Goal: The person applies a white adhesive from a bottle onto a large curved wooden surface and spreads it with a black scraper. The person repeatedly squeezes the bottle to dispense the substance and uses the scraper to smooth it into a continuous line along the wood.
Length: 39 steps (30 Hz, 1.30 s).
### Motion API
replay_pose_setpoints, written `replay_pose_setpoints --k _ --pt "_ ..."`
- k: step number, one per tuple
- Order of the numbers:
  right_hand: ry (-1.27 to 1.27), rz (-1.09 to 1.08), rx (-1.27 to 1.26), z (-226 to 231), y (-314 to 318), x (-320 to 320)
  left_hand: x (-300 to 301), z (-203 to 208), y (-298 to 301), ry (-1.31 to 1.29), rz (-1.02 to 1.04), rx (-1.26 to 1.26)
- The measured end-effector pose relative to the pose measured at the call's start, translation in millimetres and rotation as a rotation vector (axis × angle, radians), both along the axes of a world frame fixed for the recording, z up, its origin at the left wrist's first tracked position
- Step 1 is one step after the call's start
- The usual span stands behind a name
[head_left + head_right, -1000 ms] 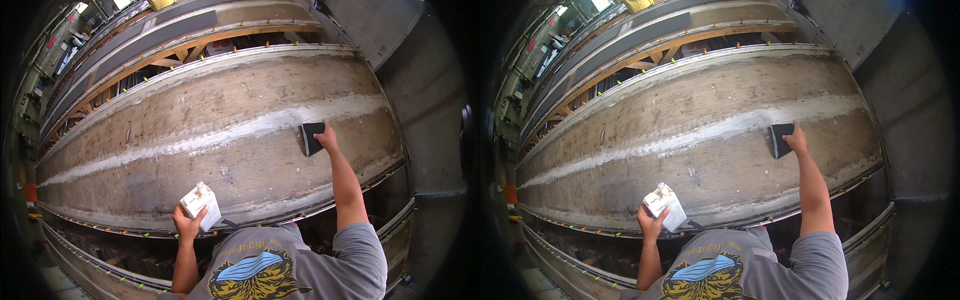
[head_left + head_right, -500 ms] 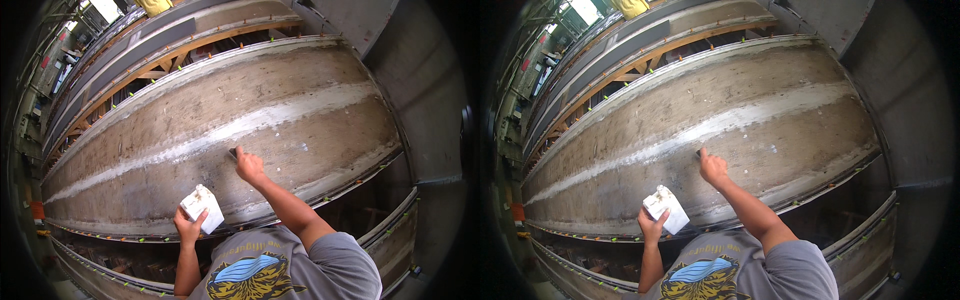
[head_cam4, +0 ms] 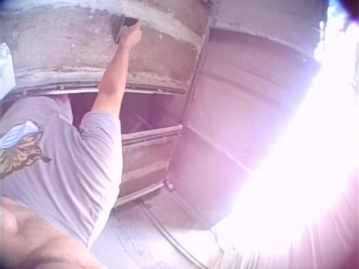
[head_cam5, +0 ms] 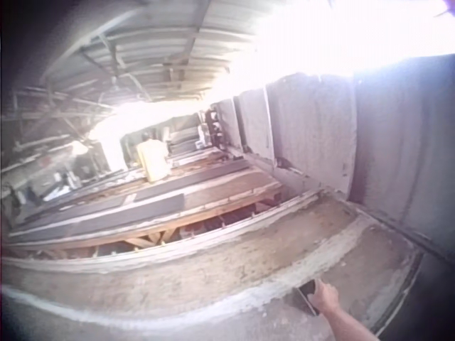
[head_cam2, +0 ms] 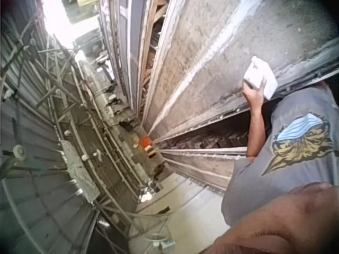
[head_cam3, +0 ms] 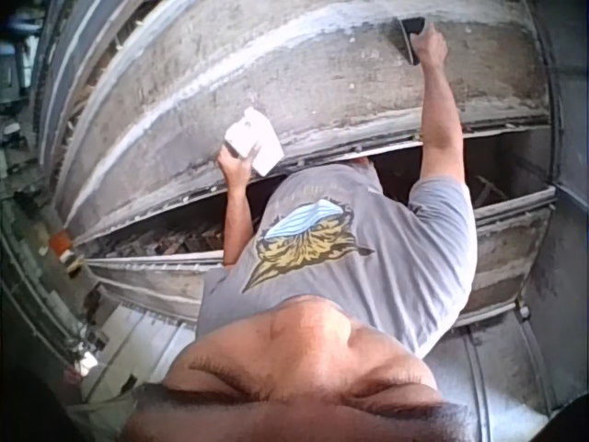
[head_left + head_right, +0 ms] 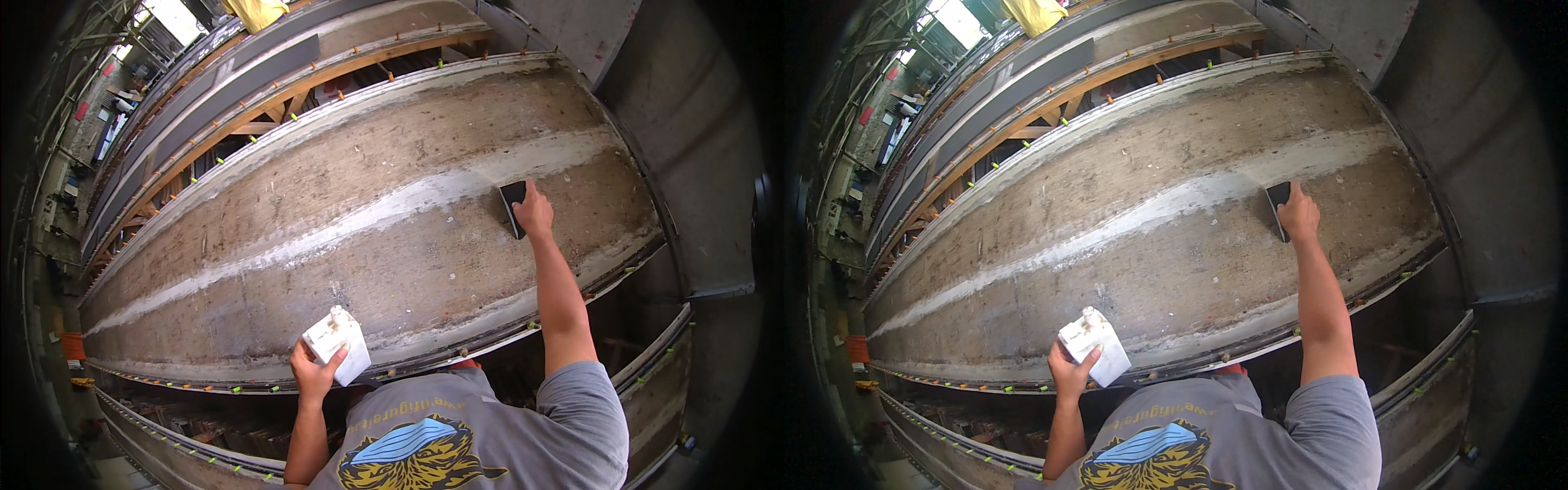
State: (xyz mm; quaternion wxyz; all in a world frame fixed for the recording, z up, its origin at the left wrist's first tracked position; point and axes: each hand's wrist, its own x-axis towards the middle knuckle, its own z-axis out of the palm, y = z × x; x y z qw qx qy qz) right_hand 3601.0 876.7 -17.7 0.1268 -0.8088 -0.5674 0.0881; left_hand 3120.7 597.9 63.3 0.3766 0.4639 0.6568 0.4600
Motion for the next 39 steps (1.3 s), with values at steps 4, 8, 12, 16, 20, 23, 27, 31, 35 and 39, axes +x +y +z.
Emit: replay_pose_setpoints --k 4,8,12,16,20,23,27,31,35,39 --pt "-0.292 0.137 0.036 -69.2 -20.4 -69.0 4.0 2.6 4.6 0.03 -0.029 0.033" --pt "-0.467 0.394 0.073 -76.8 -90.1 -189.6 8.8 4.7 8.2 -0.016 -0.037 0.025" --pt "0.279 0.499 -0.242 -0.3 -113.8 -225.9 3.1 -5.2 15.7 -0.071 -0.074 0.043" --pt "0.45 0.342 -0.323 -19.1 -138.8 -209.6 -4.7 -7.6 32.1 -0.08 -0.146 0.049" --pt "0.448 0.065 0.018 -96.9 -125.8 -78.9 -19.3 -13.1 35.4 -0.111 -0.119 0.098" --pt "0.369 -0.001 0.02 -68.5 -123.5 0.9 -35.1 -13.0 29.8 -0.117 -0.093 0.086" --pt "-0.185 -0.004 0.102 -25.5 -126.6 -48.1 -53.9 -18.6 21.0 -0.095 -0.077 0.071" --pt "-0.602 0.168 0.074 -83.8 -158.0 -128.6 -68.1 -23.1 16.1 -0.1 -0.068 0.067" --pt "-0.786 0.454 0.159 -75.7 -206.8 -270.1 -87.4 -26.7 11.2 -0.104 -0.05 0.064" --pt "-0.047 0.76 -0.001 -57.2 -238.1 -393.8 -108.3 -12.4 11.3 -0.119 -0.029 0.111"
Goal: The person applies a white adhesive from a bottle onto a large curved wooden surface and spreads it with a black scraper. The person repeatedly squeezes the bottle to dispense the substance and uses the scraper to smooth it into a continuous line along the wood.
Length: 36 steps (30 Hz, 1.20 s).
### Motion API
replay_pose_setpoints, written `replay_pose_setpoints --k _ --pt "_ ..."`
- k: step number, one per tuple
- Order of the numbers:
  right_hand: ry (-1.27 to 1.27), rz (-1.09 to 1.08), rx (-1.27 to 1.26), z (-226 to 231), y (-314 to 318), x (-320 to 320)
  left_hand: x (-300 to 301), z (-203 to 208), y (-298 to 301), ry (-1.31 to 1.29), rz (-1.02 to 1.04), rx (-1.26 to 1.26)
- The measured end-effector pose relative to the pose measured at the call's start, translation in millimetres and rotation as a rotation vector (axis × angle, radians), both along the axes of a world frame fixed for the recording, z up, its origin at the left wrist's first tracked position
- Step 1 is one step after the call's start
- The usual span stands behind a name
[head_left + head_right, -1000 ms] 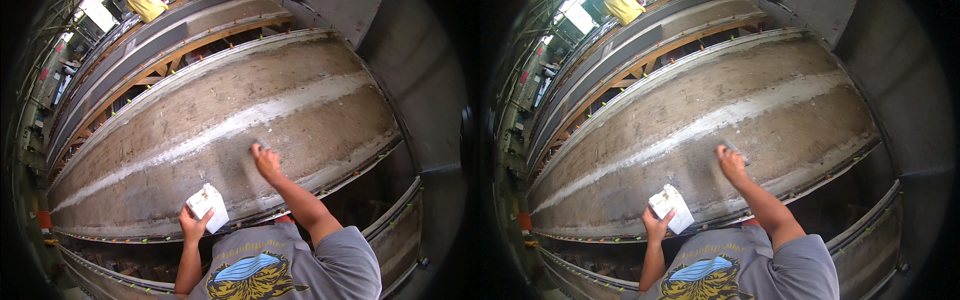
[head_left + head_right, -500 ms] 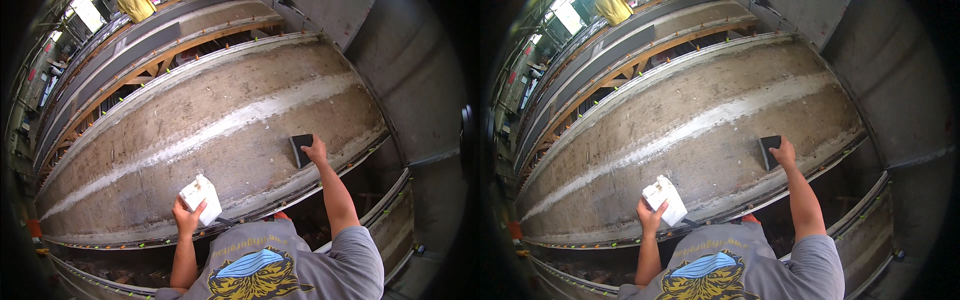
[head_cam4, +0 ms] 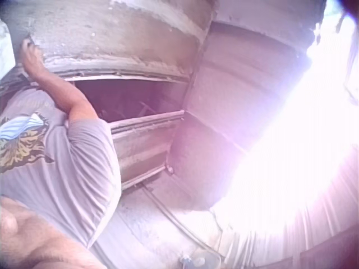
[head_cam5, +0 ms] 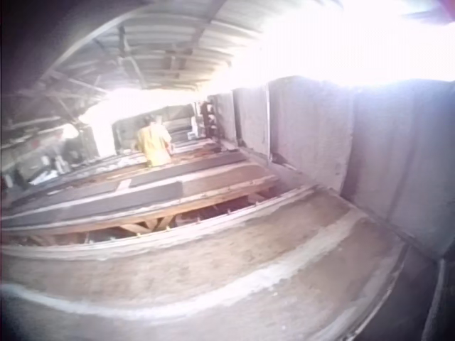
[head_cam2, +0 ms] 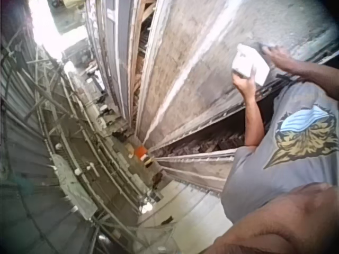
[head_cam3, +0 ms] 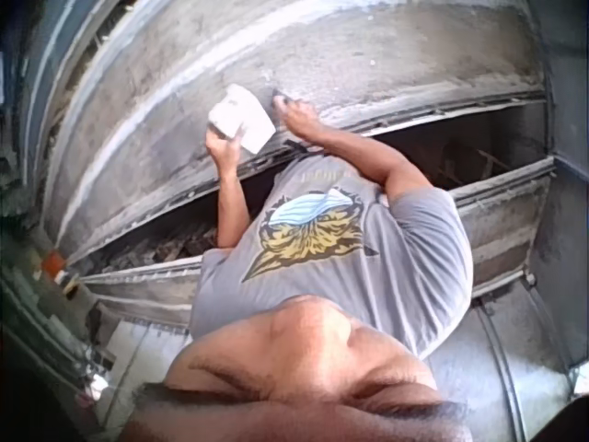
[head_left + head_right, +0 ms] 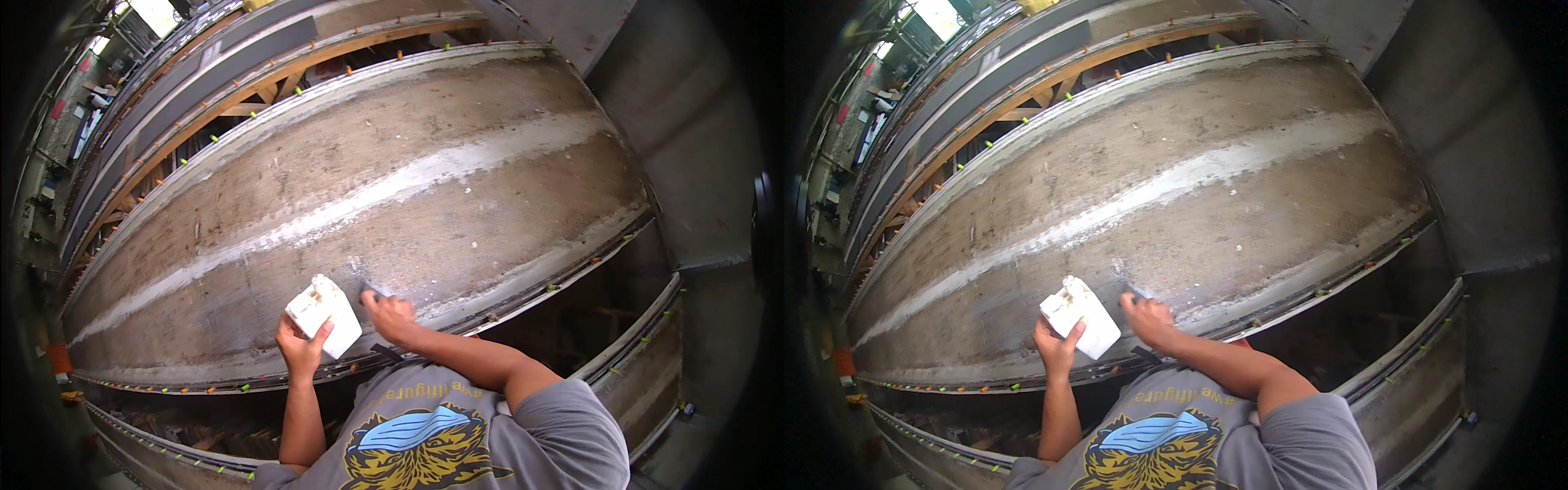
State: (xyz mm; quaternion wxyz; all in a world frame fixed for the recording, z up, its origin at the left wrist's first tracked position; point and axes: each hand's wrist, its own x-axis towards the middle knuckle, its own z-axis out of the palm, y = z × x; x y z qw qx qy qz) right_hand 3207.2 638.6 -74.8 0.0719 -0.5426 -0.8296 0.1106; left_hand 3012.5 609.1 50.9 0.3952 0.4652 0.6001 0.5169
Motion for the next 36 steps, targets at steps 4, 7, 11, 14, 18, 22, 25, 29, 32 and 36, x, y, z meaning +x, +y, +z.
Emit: replay_pose_setpoints --k 4,7,11,14,18,22,25,29,32,36 --pt "0.324 0.042 -0.405 25.6 46.6 -57.8 -26.0 28.5 -8.3 0.032 0.087 0.067" --pt "0.442 0.023 -0.517 28.2 77.5 -103.4 -39.5 38.6 -17.0 0.03 0.133 0.073" --pt "0.481 -0.084 -0.584 11.6 106.8 -142.2 -53.8 31.6 -30.9 0.061 0.172 0.044" --pt "0.448 -0.246 -0.606 -21.1 141.4 -120.8 -55.7 22.7 -37.7 0.045 0.195 0.047" --pt "0.513 -0.461 -0.374 -31.6 193.1 19.9 -62.5 14.1 -50.2 0.024 0.21 0.025" --pt "0.324 -0.601 -0.248 13.3 206.9 102.0 -60.4 3.9 -47.6 0.002 0.19 -0.006" --pt "0.351 -0.422 -0.291 14.0 181.1 53.8 -51.9 -12.9 -32.7 -0.002 0.151 -0.028" --pt "0.429 -0.434 -0.419 8.3 165.9 34.2 -34.7 -13.8 -15.9 -0.02 0.11 0.006" --pt "0.551 -0.633 -0.232 -64.9 197.6 167.0 -13.2 -2.9 2.7 -0.041 0.044 0.007" --pt "0.413 -0.812 -0.082 -4.9 226.4 325.2 4.7 -7.7 3.0 0.006 0.04 -0.029"
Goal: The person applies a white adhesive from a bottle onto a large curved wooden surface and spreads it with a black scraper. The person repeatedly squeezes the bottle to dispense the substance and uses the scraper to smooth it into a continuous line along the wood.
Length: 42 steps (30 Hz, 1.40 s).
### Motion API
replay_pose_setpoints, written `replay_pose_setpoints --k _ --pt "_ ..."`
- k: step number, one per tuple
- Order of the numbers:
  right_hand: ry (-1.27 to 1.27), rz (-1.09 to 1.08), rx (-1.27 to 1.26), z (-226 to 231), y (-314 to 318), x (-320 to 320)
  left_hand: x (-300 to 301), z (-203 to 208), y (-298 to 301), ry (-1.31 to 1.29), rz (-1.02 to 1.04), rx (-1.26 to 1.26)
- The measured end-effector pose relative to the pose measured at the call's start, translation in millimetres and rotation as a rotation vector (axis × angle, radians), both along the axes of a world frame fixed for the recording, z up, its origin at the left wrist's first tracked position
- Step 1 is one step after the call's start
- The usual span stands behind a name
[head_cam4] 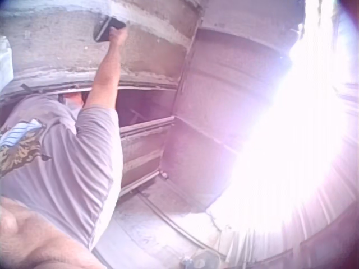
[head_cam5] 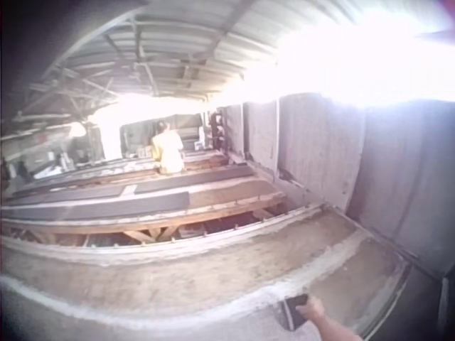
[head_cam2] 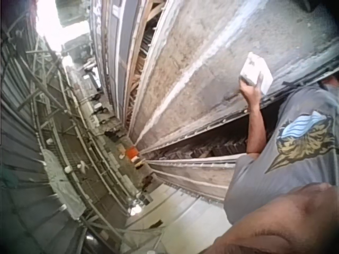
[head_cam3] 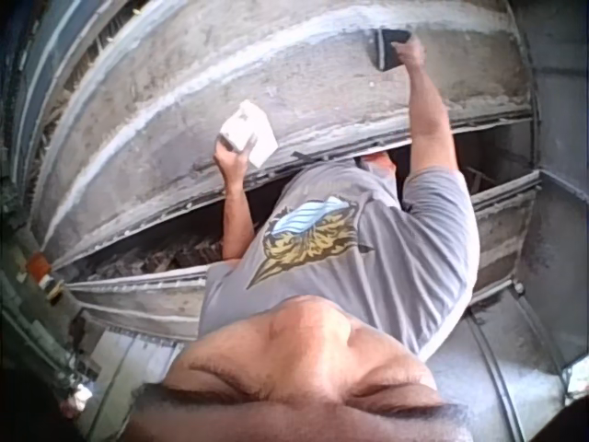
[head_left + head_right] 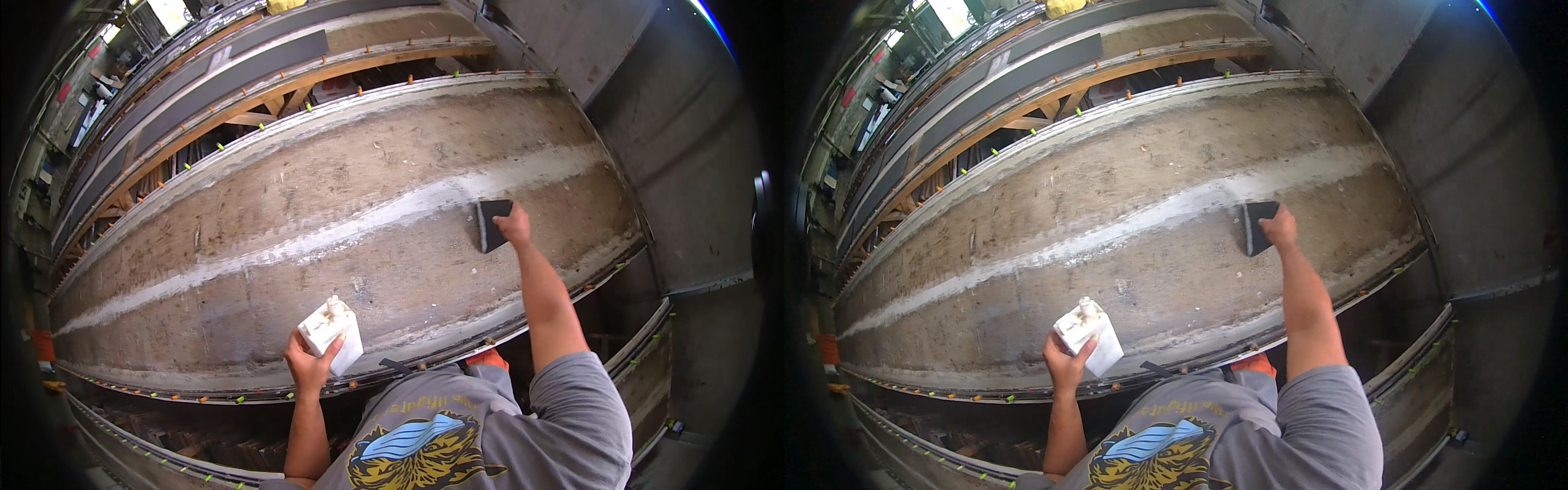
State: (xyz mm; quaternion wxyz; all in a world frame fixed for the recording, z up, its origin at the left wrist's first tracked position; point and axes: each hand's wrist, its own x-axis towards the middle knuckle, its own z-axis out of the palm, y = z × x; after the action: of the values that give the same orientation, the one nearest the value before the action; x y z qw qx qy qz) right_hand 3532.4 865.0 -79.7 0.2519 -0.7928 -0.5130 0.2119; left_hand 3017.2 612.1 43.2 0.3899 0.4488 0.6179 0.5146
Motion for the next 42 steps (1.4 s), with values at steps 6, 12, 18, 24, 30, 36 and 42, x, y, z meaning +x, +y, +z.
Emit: replay_pose_setpoints --k 6,12,18,24,30,36,42 --pt "-0.027 0.394 -0.233 24.4 -42.7 -124.5 62.2 8.5 13.1 0.046 0.007 -0.014" --pt "0.177 0.393 -0.23 -11.9 -102.2 -89.9 130.0 -3.6 26.7 0.089 -0.011 -0.017" --pt "0.277 0.079 -0.047 14.7 -80.7 119.5 205.9 -3.5 41.3 0.16 -0.066 -0.062" --pt "0.274 -0.196 0.227 -10.8 -128.0 237.3 283.1 15.5 72.4 0.436 -0.25 -0.077" --pt "0.304 -0.41 0.351 2.9 -169.6 322.1 379.6 35.6 121.8 0.679 -0.542 -0.033" --pt "0.364 -0.47 0.432 -12.9 -177.1 330.4 471.3 53.8 158.5 0.988 -0.86 -0.067" --pt "0.368 -0.469 0.423 -27.2 -180.7 335.4 536.5 85.7 177.5 1.234 -1.052 -0.136"
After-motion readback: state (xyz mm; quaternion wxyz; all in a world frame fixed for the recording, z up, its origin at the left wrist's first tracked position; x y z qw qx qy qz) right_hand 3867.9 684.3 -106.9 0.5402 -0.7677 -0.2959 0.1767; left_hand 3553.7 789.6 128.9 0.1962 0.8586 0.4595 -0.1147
